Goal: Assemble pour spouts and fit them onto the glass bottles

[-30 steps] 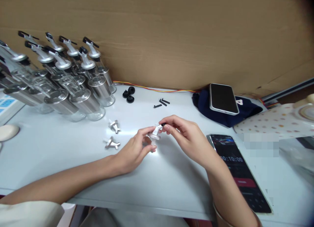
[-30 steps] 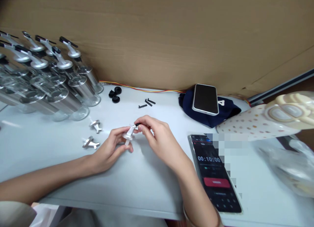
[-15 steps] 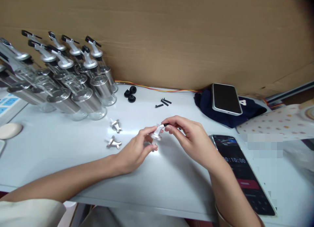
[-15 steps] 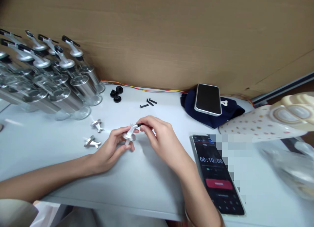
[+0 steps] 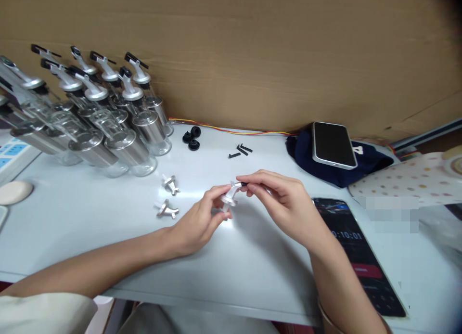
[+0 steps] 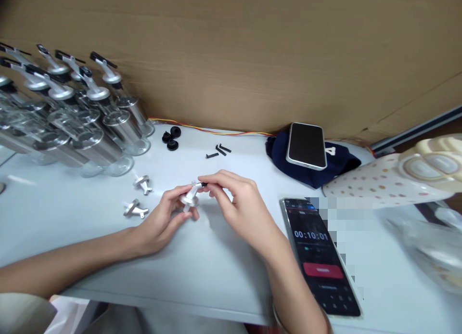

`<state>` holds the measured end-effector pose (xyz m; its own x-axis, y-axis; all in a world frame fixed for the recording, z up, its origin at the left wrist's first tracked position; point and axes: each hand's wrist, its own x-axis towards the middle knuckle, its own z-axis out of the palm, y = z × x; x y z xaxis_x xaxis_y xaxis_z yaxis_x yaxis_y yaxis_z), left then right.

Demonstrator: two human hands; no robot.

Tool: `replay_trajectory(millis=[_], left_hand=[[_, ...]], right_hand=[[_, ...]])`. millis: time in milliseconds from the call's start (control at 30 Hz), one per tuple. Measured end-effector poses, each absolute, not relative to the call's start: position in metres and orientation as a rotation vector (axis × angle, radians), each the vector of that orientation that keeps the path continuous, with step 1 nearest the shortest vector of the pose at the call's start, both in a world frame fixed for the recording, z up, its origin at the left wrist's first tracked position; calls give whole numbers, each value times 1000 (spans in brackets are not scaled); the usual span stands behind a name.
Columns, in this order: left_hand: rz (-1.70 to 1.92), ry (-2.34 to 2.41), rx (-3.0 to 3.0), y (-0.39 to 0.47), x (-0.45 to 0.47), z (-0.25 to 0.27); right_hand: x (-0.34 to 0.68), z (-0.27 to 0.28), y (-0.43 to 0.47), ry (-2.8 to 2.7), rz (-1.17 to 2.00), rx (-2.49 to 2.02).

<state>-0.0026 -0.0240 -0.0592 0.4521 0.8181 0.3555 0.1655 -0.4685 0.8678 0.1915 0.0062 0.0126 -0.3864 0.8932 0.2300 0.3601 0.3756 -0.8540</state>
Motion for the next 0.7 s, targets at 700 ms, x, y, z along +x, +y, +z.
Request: replay_trajectory(millis=[700], left_hand=[[1202, 745, 1955, -18, -2, -51]], right_hand=[[188, 6, 17, -597, 2572, -656]])
